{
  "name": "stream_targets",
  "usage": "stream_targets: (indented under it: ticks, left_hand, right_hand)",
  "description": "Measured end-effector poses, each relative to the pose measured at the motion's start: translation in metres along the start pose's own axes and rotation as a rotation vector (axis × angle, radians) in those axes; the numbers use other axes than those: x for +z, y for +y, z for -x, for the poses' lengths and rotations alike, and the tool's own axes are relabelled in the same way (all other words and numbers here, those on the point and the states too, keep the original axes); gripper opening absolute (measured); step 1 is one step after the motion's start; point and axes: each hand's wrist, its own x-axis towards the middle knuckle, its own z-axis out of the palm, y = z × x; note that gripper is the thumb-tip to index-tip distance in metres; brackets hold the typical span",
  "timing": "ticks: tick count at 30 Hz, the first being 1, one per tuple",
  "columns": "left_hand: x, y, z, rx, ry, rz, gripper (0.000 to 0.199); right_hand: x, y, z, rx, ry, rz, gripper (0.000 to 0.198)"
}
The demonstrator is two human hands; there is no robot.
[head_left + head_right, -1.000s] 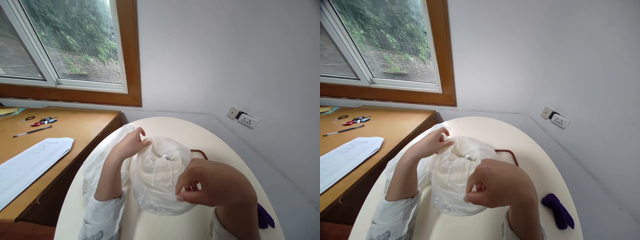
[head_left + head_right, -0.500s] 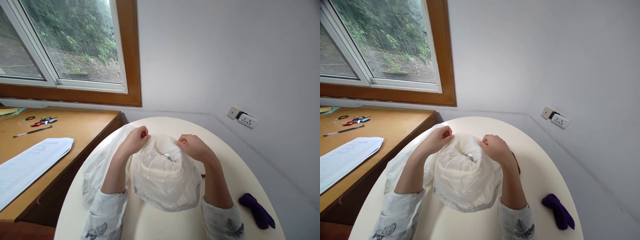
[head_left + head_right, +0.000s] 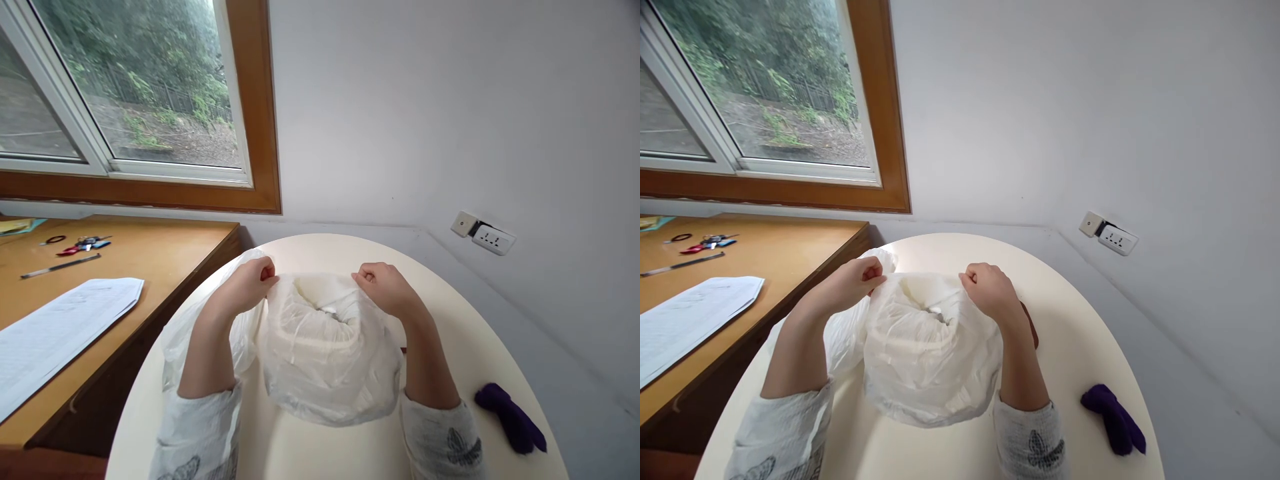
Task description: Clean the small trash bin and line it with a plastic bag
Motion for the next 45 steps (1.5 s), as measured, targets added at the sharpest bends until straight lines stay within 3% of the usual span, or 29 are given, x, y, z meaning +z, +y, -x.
stream_targets:
  ticks: [4,8,14,19,24,28,34,38,45]
  left_hand:
    - [-0.004,0.003,0.005,-0.005,-0.049,-0.012,0.018]
    - [-0.006,0.012,0.007,-0.001,0.026,0.048,0.025]
    - [0.006,0.03,0.005,0.007,0.036,0.145,0.04]
    - [0.018,0.031,-0.002,0.029,0.02,0.118,0.031]
    - [0.017,0.029,-0.004,0.064,0.097,0.077,0.027]
    - [0.016,0.03,-0.004,0.059,0.138,0.089,0.026]
    - [0.019,0.027,-0.008,0.028,0.147,0.128,0.026]
    - [0.02,0.025,-0.009,-0.005,0.164,0.161,0.023]
    - [0.023,0.026,-0.011,-0.023,0.16,0.273,0.023]
  right_hand:
    - [0.006,-0.003,-0.006,-0.016,0.199,-0.066,0.035]
    - [0.015,-0.007,-0.011,-0.01,0.333,-0.201,0.035]
    - [0.025,-0.01,-0.015,-0.015,0.354,-0.34,0.032]
    - [0.03,-0.008,-0.018,-0.05,0.381,-0.375,0.029]
    - [0.028,-0.014,-0.011,-0.048,0.279,-0.344,0.049]
    - [0.021,-0.013,-0.005,-0.009,0.193,-0.268,0.054]
    - [0.014,-0.004,-0.008,0.109,0.024,-0.187,0.029]
    - [0.015,-0.002,-0.011,0.059,0.084,-0.2,0.019]
    - [0.022,-0.004,-0.015,-0.021,0.331,-0.263,0.02]
